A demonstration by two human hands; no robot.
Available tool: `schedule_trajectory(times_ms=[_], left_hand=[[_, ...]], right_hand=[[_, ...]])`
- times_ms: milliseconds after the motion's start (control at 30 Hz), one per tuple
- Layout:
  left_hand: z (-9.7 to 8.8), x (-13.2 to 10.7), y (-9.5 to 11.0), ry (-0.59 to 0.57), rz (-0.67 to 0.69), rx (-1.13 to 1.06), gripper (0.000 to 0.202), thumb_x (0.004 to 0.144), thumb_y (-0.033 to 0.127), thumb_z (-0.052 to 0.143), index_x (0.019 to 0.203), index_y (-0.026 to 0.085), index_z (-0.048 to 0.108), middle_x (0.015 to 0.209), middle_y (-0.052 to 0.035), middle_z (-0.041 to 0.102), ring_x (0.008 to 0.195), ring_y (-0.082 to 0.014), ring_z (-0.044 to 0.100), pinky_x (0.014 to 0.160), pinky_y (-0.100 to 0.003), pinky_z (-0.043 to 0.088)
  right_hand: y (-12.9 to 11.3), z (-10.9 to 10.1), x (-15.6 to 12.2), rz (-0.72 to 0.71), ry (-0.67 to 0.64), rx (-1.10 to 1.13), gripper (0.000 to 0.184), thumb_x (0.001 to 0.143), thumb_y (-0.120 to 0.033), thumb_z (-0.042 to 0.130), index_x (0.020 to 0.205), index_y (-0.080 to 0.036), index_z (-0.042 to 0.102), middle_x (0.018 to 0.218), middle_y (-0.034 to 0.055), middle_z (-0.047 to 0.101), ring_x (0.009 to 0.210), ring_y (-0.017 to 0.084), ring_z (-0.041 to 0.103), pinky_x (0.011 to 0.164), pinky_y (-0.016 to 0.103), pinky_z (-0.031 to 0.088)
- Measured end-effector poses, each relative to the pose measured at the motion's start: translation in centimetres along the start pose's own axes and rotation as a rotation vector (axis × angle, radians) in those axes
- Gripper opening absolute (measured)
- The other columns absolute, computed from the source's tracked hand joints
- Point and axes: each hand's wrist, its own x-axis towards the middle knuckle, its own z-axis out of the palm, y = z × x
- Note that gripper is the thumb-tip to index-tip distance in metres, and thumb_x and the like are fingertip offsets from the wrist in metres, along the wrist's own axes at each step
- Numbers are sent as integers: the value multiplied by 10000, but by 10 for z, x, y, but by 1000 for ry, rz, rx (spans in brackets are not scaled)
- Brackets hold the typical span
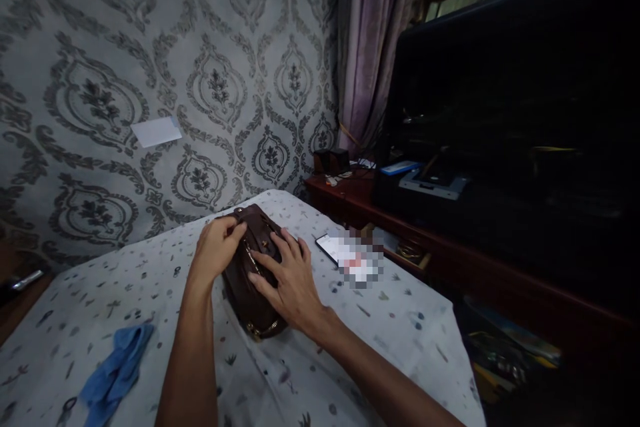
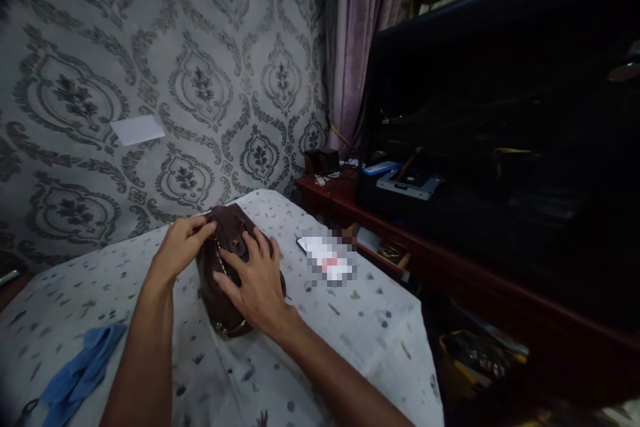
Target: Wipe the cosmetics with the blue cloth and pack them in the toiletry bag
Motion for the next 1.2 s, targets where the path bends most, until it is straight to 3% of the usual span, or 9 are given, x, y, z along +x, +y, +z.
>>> schedule_trajectory(times_ms=[100,167,300,400,633,867,1067,1200], left_hand=[[-3,-3,4,-40,1,13,337,853,422,432,600,204,481,577,32,451,589,-143,442,571,-259,298],[-3,-6,10,-2,1,57,282,870,382,434,689,203,555,632,19,522,627,-156,483,596,-263,323],[3,-9,27,140,59,114,231,855,245,479,1028,208,628,958,-53,685,862,-219,595,748,-302,408],[13,-6,37,112,111,144,284,840,246,562,1111,223,644,1085,-73,707,1007,-264,609,844,-336,431],[32,8,42,93,28,167,205,880,362,585,944,236,733,949,-75,747,896,-249,649,740,-305,424],[34,12,36,102,-39,-37,186,831,315,572,813,189,707,733,-40,690,681,-188,583,645,-274,393],[34,11,34,7,67,-294,226,763,383,603,689,175,654,615,19,590,595,-148,508,595,-252,391],[33,8,38,-45,103,-298,259,782,406,590,660,180,624,594,23,576,569,-139,491,570,-250,381]], right_hand=[[3,0,-2,-17,6,25,414,920,-440,591,1294,-269,632,1444,158,489,1417,351,346,1134,636,251],[8,2,-6,-11,52,63,473,932,-402,565,1364,-211,555,1488,183,432,1424,330,348,1147,601,280],[20,9,-18,58,192,154,502,949,-350,523,1404,-148,469,1521,196,389,1423,285,369,1144,503,370],[26,15,-23,58,236,184,483,948,-323,521,1402,-166,466,1491,178,448,1416,278,388,1142,511,382],[27,17,-24,32,259,190,459,951,-301,508,1397,-195,486,1479,150,480,1410,287,402,1142,537,373],[27,19,-25,20,274,184,482,956,-282,487,1427,-187,462,1480,137,472,1423,267,371,1154,519,363],[27,21,-24,31,255,158,526,965,-291,469,1478,-199,403,1504,134,440,1427,268,356,1149,520,366],[28,23,-24,30,248,143,517,982,-317,439,1479,-179,396,1503,145,434,1422,268,357,1150,521,360]])
